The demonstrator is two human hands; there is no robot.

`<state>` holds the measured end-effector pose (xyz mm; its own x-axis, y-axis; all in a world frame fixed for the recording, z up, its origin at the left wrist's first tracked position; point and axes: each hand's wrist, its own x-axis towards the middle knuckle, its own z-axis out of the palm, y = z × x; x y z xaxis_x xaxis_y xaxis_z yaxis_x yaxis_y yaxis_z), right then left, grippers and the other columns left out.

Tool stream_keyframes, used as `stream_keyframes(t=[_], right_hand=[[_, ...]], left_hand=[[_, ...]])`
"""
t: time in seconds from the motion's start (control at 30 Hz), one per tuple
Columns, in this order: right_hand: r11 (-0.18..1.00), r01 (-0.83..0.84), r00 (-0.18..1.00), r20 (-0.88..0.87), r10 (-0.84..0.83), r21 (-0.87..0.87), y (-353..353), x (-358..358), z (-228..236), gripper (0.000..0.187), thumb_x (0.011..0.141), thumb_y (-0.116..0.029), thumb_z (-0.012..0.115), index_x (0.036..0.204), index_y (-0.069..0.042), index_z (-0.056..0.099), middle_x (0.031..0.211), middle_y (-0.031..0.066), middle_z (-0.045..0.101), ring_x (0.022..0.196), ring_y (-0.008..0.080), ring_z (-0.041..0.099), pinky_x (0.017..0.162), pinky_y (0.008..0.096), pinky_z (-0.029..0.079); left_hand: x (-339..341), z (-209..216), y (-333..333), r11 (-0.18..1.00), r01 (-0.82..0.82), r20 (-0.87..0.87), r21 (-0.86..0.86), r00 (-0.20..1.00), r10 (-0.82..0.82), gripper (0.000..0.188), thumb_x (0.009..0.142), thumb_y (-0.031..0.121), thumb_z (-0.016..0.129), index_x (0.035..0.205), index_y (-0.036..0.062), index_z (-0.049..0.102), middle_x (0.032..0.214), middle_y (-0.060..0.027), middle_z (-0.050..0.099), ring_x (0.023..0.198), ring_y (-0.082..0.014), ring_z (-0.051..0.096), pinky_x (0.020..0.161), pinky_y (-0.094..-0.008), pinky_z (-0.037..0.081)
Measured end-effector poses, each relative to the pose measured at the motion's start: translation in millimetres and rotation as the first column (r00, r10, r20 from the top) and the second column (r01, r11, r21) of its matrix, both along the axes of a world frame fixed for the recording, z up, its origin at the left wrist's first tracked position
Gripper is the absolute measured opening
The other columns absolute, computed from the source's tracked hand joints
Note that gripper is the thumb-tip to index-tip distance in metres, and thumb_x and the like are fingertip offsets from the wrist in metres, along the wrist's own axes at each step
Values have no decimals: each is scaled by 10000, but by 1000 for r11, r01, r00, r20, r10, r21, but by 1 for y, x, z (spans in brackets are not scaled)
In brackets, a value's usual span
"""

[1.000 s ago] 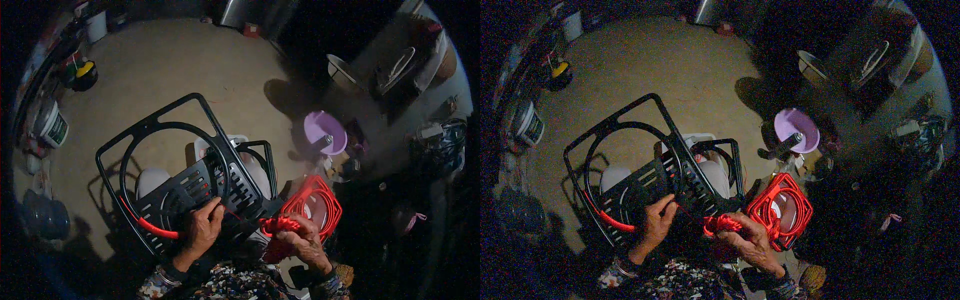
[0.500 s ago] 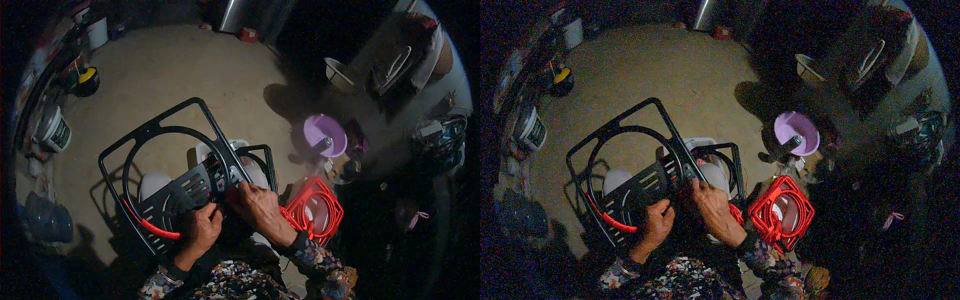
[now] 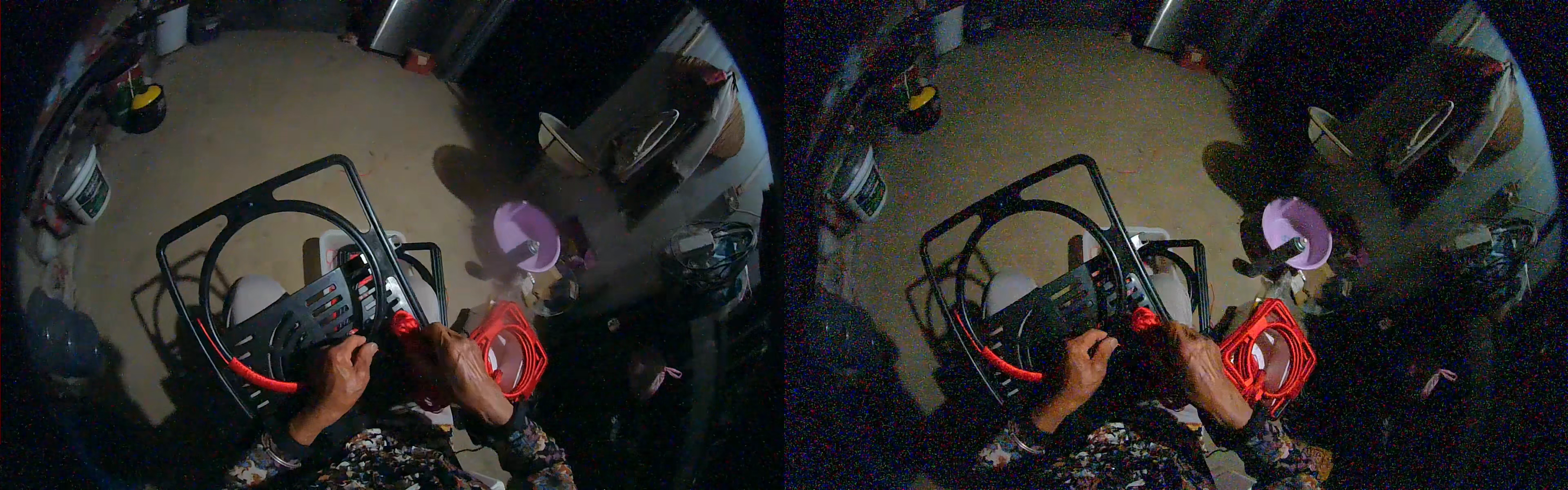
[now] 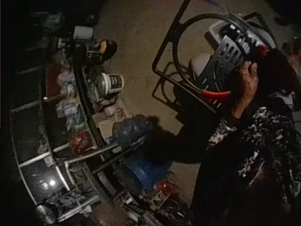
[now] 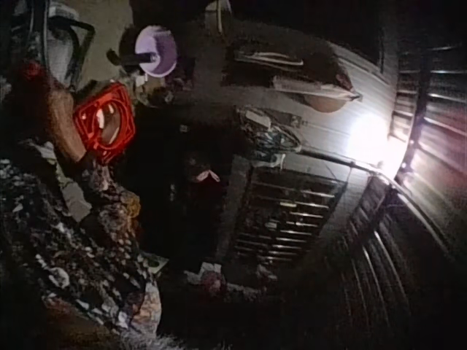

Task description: Wrapping a red rope or cord around a black plastic frame component.

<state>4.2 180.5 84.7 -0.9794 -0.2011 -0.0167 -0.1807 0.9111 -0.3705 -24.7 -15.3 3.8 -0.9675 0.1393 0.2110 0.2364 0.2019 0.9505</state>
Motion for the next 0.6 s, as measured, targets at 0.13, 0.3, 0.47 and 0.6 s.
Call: stream_keyframes(t=[0.13,0.3,0.47,0.6], right_hand=[[971,24,996,78,-44,238,-5,-21,-3,405,762,-60,601,1153,-34,499,732,147,620,651,345,620,569,419,512],[969,-79,997,22,76,235,-8,-41,-37,422,786,-56,569,1197,-40,475,795,174,643,727,340,645,595,413,524],[996,-22,975,-224,3,-86,-30,-42,-22,374,811,-78,600,1156,-27,467,775,186,621,671,384,628,567,434,499],[861,312,930,314,-190,-402,-35,-39,-10,462,828,-126,556,1258,15,466,824,207,609,764,338,597,609,390,466]], left_hand=[[2,-6,2,997,-64,-91,-40,994,60,113,834,129,632,825,17,622,673,-196,603,635,-394,604,557,-418,467],[9,2,0,956,-36,-139,-291,990,-5,81,793,80,612,847,23,631,663,-199,602,630,-391,608,567,-431,484],[8,11,-6,982,-45,-124,-184,992,23,106,791,70,595,876,21,634,656,-200,601,612,-391,605,552,-444,484],[10,12,-5,978,-71,-137,-198,990,44,101,800,69,590,877,14,624,651,-208,587,602,-398,594,543,-448,476]])
